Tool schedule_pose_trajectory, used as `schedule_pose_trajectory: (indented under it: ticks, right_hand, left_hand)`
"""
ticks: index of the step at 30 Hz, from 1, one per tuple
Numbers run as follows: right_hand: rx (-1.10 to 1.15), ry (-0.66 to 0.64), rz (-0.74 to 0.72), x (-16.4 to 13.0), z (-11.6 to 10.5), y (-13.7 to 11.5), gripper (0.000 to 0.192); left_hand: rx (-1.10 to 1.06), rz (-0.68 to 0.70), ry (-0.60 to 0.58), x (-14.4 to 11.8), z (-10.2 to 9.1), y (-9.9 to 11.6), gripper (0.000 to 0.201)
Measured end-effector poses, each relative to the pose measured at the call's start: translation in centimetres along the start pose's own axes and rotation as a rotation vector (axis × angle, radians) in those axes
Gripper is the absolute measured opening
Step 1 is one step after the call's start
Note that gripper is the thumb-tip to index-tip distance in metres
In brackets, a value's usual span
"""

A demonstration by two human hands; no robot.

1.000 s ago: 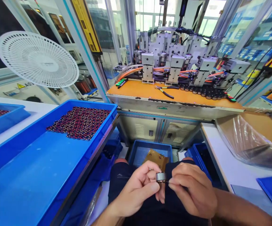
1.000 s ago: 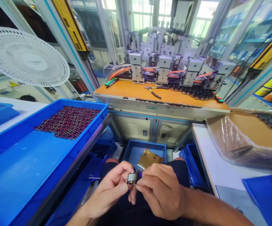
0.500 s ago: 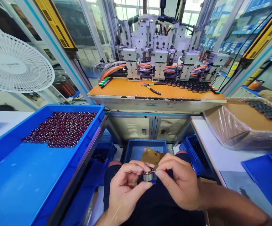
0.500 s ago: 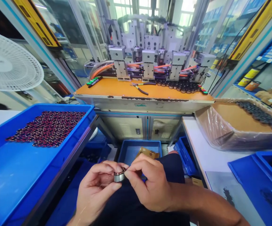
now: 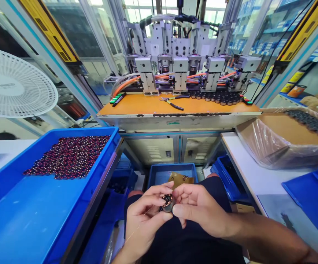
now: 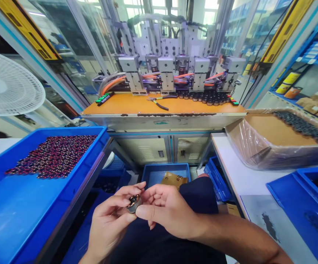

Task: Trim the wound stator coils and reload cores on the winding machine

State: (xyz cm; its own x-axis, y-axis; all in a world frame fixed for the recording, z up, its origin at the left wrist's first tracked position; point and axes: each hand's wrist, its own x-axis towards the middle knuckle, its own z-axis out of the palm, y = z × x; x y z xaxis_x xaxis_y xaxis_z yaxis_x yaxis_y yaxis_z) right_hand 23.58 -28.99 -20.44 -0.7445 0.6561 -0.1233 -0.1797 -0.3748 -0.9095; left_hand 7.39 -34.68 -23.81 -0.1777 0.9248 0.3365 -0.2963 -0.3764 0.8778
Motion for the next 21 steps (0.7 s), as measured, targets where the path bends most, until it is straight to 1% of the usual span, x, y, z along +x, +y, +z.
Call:
schedule_pose_trajectory:
  ticks: [3, 5, 6, 7, 9, 10, 11, 12, 13, 14, 16, 17, 18, 19, 21]
  right_hand:
    - [0.02, -0.094, -0.038, 0.2, -0.1, 0.6, 0.042]
    - [-0.031, -0.079, -0.111, 0.3, -0.1, 1.0, 0.037]
    - [-0.103, -0.034, -0.2, 0.4, -0.2, 1.0, 0.033]
    - [-0.217, 0.034, -0.34, 0.5, -0.3, 1.0, 0.028]
    - [-0.562, 0.198, -0.718, 0.9, -0.7, 0.8, 0.017]
    - [-0.763, 0.277, -0.915, 1.2, -1.1, 0.6, 0.015]
    - [-0.951, 0.345, -1.083, 1.4, -1.5, 0.5, 0.017]
    - [-1.105, 0.396, -1.205, 1.7, -2.1, 0.3, 0.02]
    - [-1.224, 0.424, -1.278, 1.9, -2.7, 0.3, 0.023]
    - [-1.309, 0.428, -1.321, 2.1, -3.2, 0.3, 0.024]
    - [-1.408, 0.39, -1.372, 2.3, -4.1, 0.4, 0.026]
    - [-1.44, 0.359, -1.396, 2.3, -4.4, 0.5, 0.026]
    - [-1.462, 0.326, -1.425, 2.3, -4.5, 0.6, 0.025]
    - [-1.477, 0.298, -1.454, 2.2, -4.6, 0.6, 0.023]
    - [-1.487, 0.253, -1.499, 2.0, -4.4, 0.6, 0.019]
  left_hand:
    - [-0.021, -0.018, -0.002, 0.0, 0.2, 0.1, 0.03]
    - [-0.089, -0.035, 0.009, 0.3, 0.4, -0.1, 0.02]
    - [-0.135, -0.056, 0.037, 0.6, 0.5, -0.2, 0.013]
    - [-0.175, -0.094, 0.092, 0.9, 0.6, -0.5, 0.008]
    - [-0.198, -0.207, 0.27, 1.4, 0.6, -1.2, 0.013]
    - [-0.16, -0.257, 0.375, 1.5, 0.5, -1.5, 0.016]
    - [-0.083, -0.277, 0.468, 1.4, 0.4, -1.8, 0.018]
    - [0.029, -0.255, 0.527, 1.2, 0.4, -1.9, 0.018]
    - [0.162, -0.191, 0.536, 0.8, 0.3, -1.9, 0.018]
    - [0.298, -0.095, 0.491, 0.3, 0.4, -1.7, 0.018]
    - [0.522, 0.107, 0.32, -0.5, 0.8, -1.0, 0.027]
    - [0.593, 0.183, 0.237, -0.8, 1.0, -0.5, 0.033]
    - [0.641, 0.237, 0.178, -0.8, 1.4, 0.0, 0.039]
    - [0.674, 0.266, 0.144, -0.7, 1.7, 0.4, 0.044]
    - [0.711, 0.274, 0.114, -0.2, 2.2, 1.1, 0.047]
